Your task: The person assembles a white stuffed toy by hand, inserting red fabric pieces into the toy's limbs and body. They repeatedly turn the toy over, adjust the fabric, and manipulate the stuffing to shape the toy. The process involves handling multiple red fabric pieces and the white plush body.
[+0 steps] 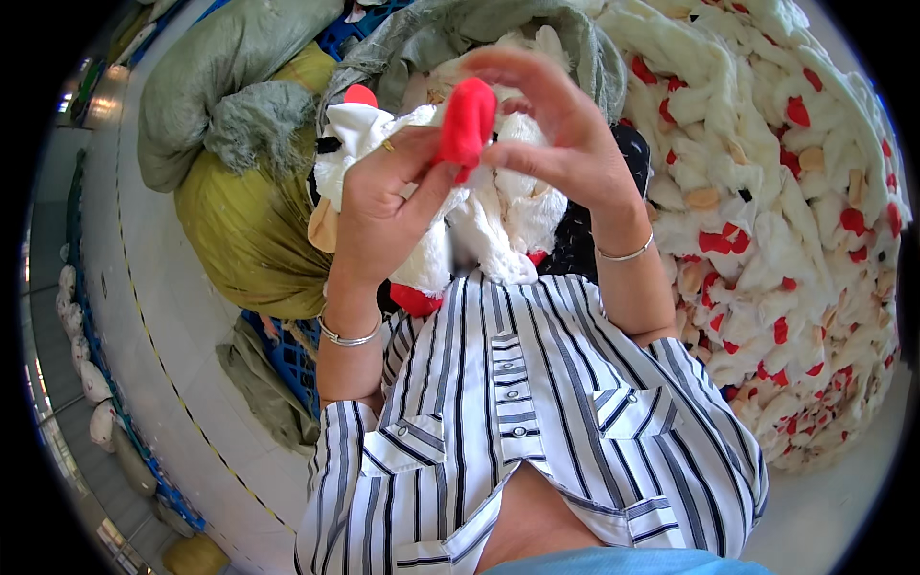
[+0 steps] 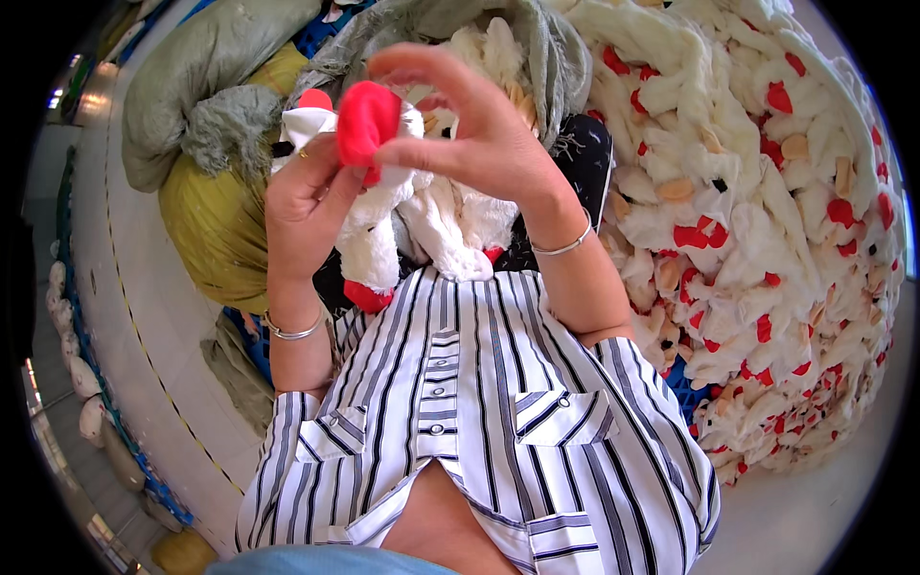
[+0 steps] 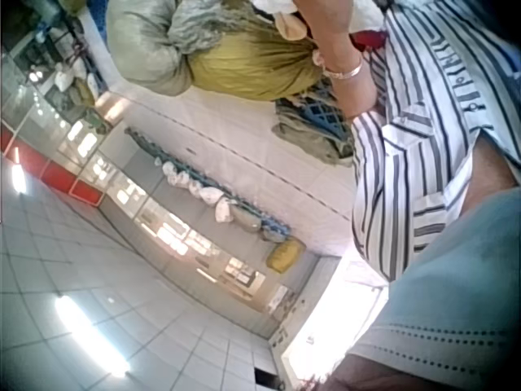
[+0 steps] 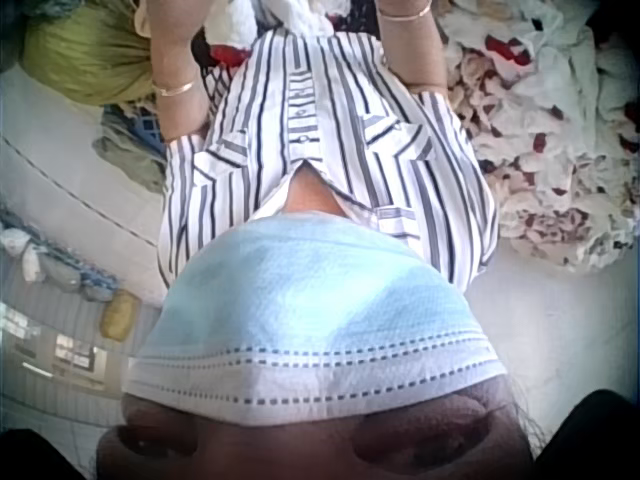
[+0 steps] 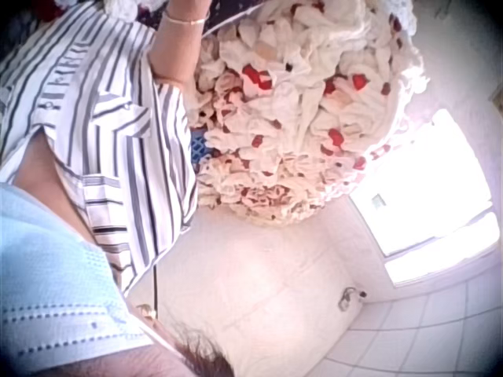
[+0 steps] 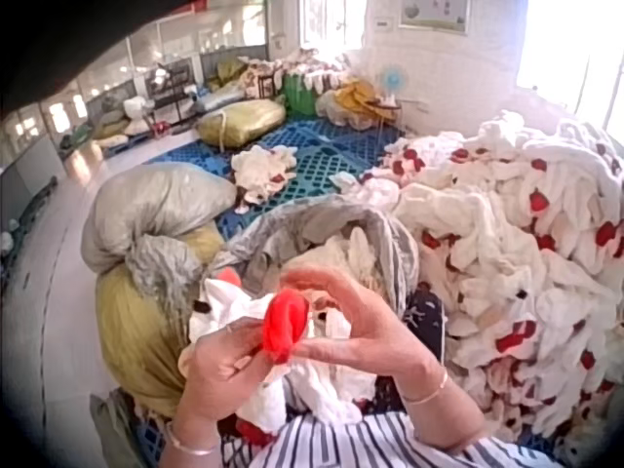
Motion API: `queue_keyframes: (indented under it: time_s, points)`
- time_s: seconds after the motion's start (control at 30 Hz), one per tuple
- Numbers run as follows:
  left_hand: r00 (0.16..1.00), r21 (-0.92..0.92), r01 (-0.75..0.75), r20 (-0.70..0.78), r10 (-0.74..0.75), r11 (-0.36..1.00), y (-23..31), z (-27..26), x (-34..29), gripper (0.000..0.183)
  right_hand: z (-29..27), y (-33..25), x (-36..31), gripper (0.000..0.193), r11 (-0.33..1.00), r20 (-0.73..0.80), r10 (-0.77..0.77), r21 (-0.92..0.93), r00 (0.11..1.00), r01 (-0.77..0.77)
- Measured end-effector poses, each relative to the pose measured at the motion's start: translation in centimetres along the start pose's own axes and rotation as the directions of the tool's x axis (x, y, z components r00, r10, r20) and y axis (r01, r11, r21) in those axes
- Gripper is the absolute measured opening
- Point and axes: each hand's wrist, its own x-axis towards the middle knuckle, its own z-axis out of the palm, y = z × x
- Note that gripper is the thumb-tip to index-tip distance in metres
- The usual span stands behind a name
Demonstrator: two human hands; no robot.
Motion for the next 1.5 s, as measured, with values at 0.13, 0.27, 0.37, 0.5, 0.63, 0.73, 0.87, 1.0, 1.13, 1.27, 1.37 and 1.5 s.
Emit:
queue_keyframes:
  time_s: [0.13,0.27,0.37,0.5,0.63,0.73,0.87,1.0,1.13,1.27,1.37,1.5]
  points:
    - [0.994,0.122,0.050,-0.106,-0.037,0.991,0.9,-1.9,0.3,0.014,-2.9,-0.9,0.1,0.022,0.995,0.215,0.091,-0.048,0.972,-0.083]
    - [0.988,0.047,0.075,-0.142,-0.067,0.996,2.2,-1.3,0.8,0.013,-2.8,-3.7,0.8,0.025,0.944,0.233,-0.025,-0.315,0.972,0.100]
    - [0.996,0.034,-0.017,-0.091,0.020,0.999,2.3,-1.1,1.4,0.011,-1.0,-5.5,1.6,0.025,0.850,0.270,-0.148,-0.457,0.951,0.262]
    - [0.992,-0.157,0.113,-0.030,-0.120,0.981,1.3,1.0,0.4,0.032,-1.0,-6.9,2.0,0.014,0.741,0.270,0.003,-0.647,0.963,0.179]
    - [0.991,0.477,0.078,0.056,-0.119,0.875,-2.5,3.0,-4.0,0.068,-2.8,-8.2,2.3,0.013,0.762,0.051,-0.093,-0.639,0.994,0.104]
    - [0.962,0.643,0.132,0.100,-0.254,0.754,-5.2,2.4,-6.7,0.060,-4.3,-8.7,1.8,0.013,0.823,-0.130,-0.171,-0.564,0.977,0.069]
    - [0.924,0.515,0.291,0.068,-0.377,0.806,-8.5,-0.4,-7.5,0.054,-5.1,-9.1,2.0,0.013,0.881,-0.340,-0.303,-0.457,0.890,0.125]
    - [0.777,0.005,0.582,0.292,-0.558,0.813,-8.2,1.4,-7.6,0.050,-3.9,-7.0,3.1,0.013,0.885,-0.316,-0.262,-0.455,0.912,0.097]
    - [0.719,-0.371,0.693,0.284,-0.635,0.618,-9.8,2.4,-7.6,0.043,-4.9,-6.4,4.1,0.013,0.946,-0.461,-0.212,-0.319,0.862,0.062]
    - [0.738,-0.414,0.673,0.325,-0.591,0.613,-8.0,3.7,-7.4,0.039,-6.2,-3.3,5.0,0.014,0.982,-0.529,-0.177,-0.148,0.830,0.115]
    - [0.719,-0.302,0.678,0.460,-0.520,0.670,-8.4,4.6,-7.4,0.021,-6.0,-1.8,5.1,0.014,0.990,-0.482,-0.141,-0.063,0.865,0.127]
    - [0.800,-0.711,0.542,0.273,-0.535,0.448,-7.2,2.3,-3.6,0.016,-7.9,0.3,4.6,0.014,0.995,-0.507,-0.073,0.021,0.859,0.097]
